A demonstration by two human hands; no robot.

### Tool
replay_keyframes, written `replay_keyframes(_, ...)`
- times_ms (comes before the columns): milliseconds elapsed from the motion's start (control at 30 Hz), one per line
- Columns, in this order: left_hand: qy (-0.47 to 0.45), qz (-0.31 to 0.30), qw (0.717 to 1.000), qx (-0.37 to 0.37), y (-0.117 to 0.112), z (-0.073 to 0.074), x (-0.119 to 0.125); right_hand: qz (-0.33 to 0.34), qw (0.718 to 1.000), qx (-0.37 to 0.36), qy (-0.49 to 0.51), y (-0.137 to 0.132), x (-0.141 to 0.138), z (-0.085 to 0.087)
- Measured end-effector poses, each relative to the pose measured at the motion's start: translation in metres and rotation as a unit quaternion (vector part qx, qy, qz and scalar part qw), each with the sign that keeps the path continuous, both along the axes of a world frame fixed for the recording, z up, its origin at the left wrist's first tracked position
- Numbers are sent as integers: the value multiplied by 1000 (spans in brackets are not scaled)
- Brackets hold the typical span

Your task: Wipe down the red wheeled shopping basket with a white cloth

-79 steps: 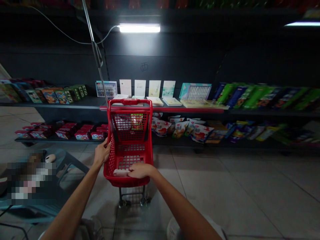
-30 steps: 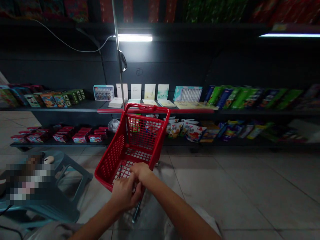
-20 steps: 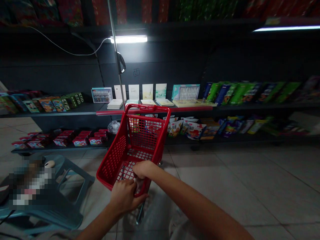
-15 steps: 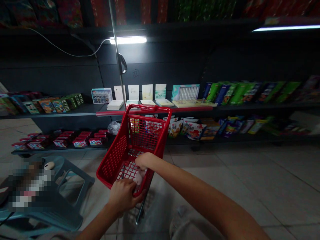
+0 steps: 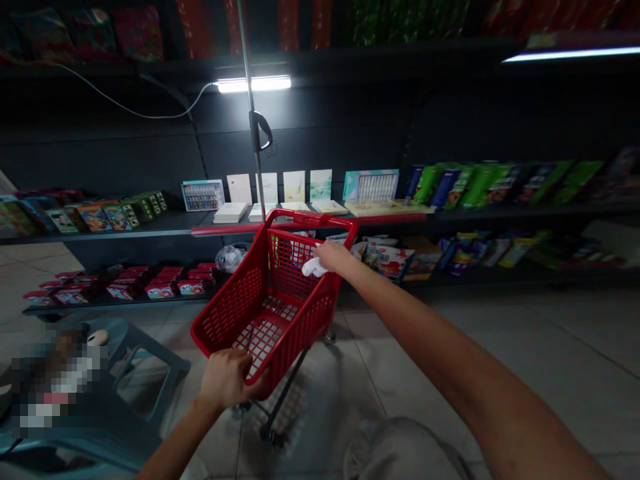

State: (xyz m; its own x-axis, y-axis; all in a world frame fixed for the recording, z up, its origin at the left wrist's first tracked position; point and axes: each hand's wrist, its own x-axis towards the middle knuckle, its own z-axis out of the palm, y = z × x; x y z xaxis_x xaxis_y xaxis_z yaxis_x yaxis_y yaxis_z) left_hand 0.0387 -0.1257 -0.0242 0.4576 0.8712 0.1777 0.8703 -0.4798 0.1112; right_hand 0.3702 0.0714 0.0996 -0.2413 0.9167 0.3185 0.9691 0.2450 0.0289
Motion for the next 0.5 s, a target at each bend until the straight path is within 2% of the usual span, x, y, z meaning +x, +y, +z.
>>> replay_keyframes(67, 3, -6, 1000, 9, 5, -1, -4, 34, 999, 12, -13, -16, 5, -15)
replay_keyframes(133, 1, -16, 1000, 20, 9, -2, -6, 49, 997, 56, 3, -37, -1, -35)
replay_keyframes(200, -4, -24, 999, 36, 13, -4, -7, 32, 992, 105, 56, -60, -17, -56)
replay_keyframes(267, -12, -36, 998, 57, 16, -6, -9, 32, 989, 109, 96, -85, -42, -72)
replay_keyframes(367, -33, -65, 993, 93, 21, -9, -13, 86, 986, 76, 123, -120, -84, -83)
replay_keyframes(500, -86, -104, 979, 150, 31, -11, -22, 178, 977, 34, 109, -152, -124, -83)
